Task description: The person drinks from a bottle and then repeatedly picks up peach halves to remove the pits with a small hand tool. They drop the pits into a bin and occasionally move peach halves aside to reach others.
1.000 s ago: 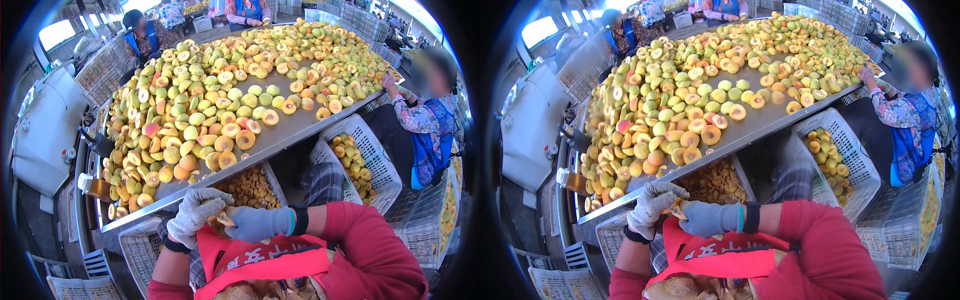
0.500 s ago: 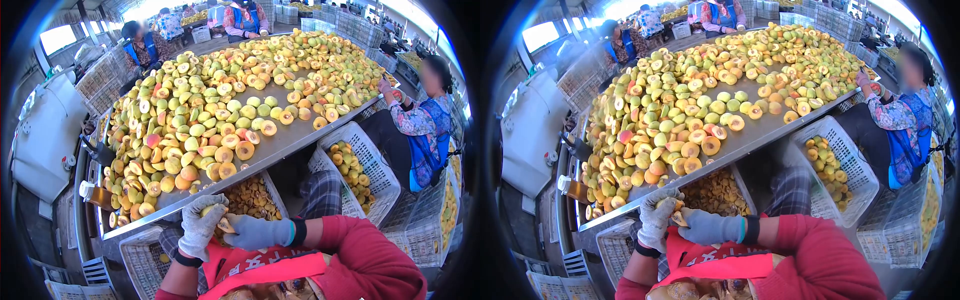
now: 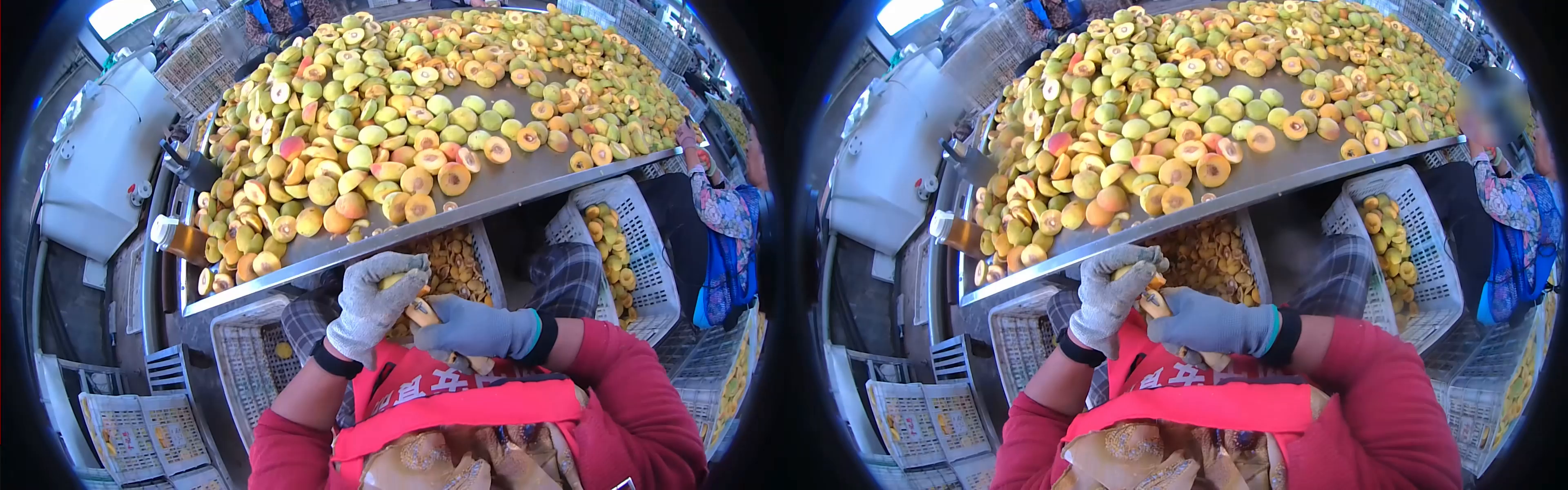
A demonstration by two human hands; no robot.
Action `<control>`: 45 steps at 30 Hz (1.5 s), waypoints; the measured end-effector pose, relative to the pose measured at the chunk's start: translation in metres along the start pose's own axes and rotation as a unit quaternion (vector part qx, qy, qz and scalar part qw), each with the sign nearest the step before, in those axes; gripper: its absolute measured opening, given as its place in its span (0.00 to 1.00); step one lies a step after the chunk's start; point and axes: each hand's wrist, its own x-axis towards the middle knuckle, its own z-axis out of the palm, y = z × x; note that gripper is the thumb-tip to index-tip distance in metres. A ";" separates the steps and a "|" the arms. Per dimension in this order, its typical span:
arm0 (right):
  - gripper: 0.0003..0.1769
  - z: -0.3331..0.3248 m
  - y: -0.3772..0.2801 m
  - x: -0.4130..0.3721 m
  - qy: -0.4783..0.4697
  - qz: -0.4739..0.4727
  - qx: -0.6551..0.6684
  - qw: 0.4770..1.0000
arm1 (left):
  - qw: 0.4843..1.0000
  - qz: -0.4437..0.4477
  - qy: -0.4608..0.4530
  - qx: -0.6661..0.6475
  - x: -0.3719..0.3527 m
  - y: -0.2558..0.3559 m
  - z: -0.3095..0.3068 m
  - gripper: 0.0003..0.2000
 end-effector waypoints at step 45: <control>0.09 -0.057 0.032 0.007 0.040 -0.001 0.127 0.991 | 0.728 0.063 0.041 0.682 0.109 -0.041 -0.113 0.27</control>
